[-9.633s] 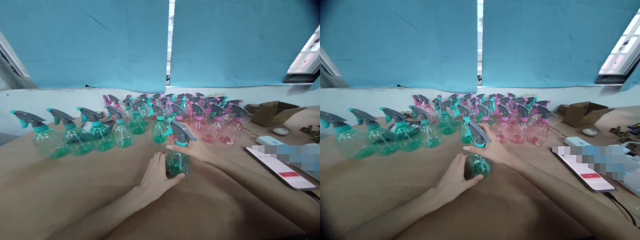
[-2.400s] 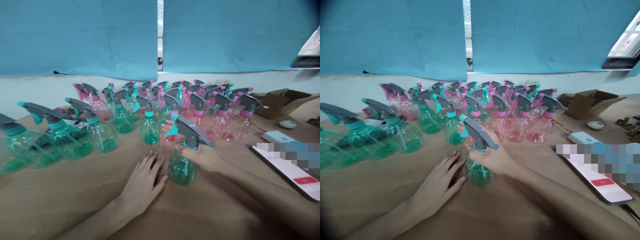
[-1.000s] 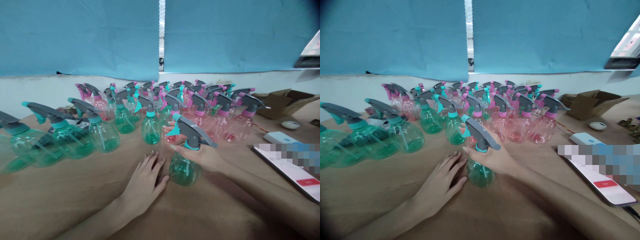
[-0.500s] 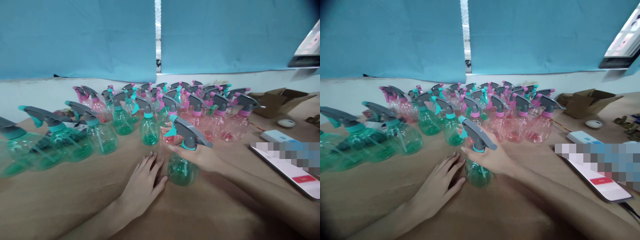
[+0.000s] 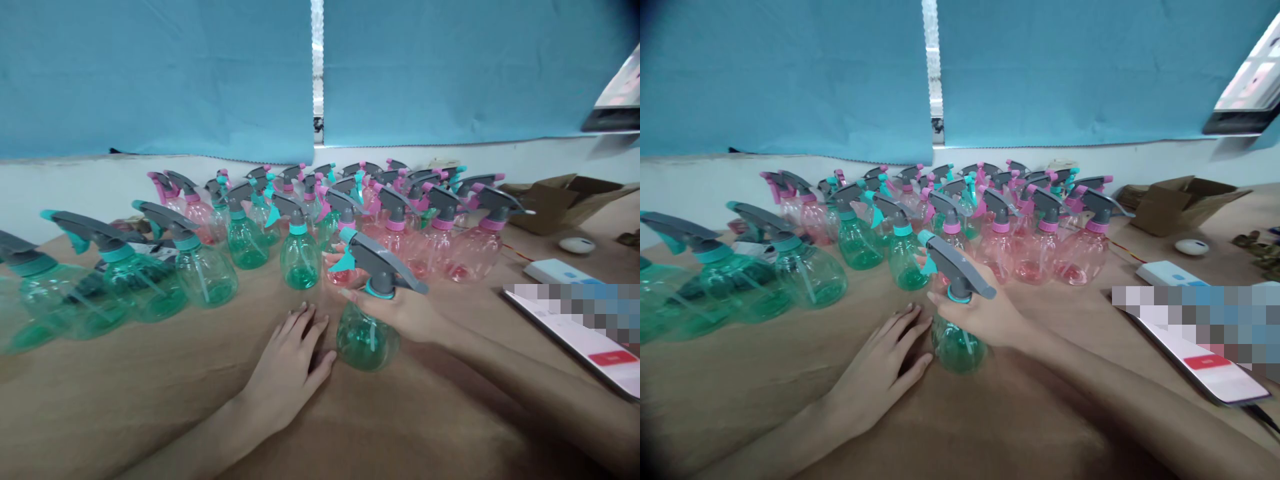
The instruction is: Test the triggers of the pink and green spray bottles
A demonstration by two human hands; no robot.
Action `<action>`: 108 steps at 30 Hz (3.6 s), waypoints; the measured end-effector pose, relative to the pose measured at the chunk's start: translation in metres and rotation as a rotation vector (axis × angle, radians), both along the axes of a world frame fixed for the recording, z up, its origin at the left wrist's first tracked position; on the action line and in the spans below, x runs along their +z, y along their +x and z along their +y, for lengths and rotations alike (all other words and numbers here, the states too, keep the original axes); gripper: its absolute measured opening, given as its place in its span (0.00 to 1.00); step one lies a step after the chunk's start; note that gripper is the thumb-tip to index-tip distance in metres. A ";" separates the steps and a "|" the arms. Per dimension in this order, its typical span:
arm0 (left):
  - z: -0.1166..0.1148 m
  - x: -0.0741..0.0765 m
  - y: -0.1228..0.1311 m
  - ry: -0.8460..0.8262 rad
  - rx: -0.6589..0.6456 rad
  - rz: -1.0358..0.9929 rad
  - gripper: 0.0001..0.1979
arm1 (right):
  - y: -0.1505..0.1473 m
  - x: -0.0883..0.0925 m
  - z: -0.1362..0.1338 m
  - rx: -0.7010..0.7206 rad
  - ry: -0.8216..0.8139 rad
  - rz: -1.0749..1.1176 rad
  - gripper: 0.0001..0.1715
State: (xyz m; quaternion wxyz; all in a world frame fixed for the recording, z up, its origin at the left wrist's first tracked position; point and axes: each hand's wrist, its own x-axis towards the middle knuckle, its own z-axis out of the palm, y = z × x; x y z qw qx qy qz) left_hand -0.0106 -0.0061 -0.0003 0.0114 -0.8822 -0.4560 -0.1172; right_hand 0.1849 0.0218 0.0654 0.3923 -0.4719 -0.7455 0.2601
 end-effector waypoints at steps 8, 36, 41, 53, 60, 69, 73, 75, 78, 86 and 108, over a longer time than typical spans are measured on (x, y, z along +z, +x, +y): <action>0.000 0.001 -0.001 -0.008 0.003 0.001 0.22 | 0.000 0.003 -0.001 0.010 -0.014 0.039 0.08; 0.001 -0.001 0.000 0.010 -0.008 -0.009 0.22 | 0.000 -0.003 0.000 0.037 0.013 0.077 0.09; 0.001 0.000 0.000 0.008 -0.009 0.005 0.22 | -0.002 0.003 -0.003 0.027 0.007 0.081 0.08; 0.000 0.000 0.000 0.003 -0.008 -0.017 0.22 | -0.001 0.002 -0.003 0.021 0.015 0.083 0.06; 0.000 0.001 0.001 -0.004 -0.006 -0.002 0.22 | 0.000 -0.003 -0.001 -0.017 -0.038 0.033 0.07; 0.000 0.001 0.001 -0.008 0.002 0.011 0.23 | -0.001 -0.001 -0.001 0.030 -0.047 0.057 0.08; 0.000 0.000 0.001 -0.005 0.004 0.007 0.23 | -0.002 -0.004 0.000 0.028 -0.021 0.097 0.09; 0.000 -0.001 0.001 -0.006 0.003 0.009 0.23 | -0.002 -0.005 0.001 0.046 -0.005 0.114 0.09; 0.000 -0.002 0.000 -0.007 -0.002 0.008 0.23 | -0.001 -0.006 0.001 0.047 0.015 0.126 0.08; 0.001 -0.004 -0.003 -0.010 -0.016 0.007 0.23 | -0.002 -0.006 0.000 0.005 0.023 0.118 0.07; 0.000 -0.003 -0.003 -0.014 -0.018 -0.004 0.23 | 0.000 -0.010 0.003 0.073 -0.021 0.150 0.03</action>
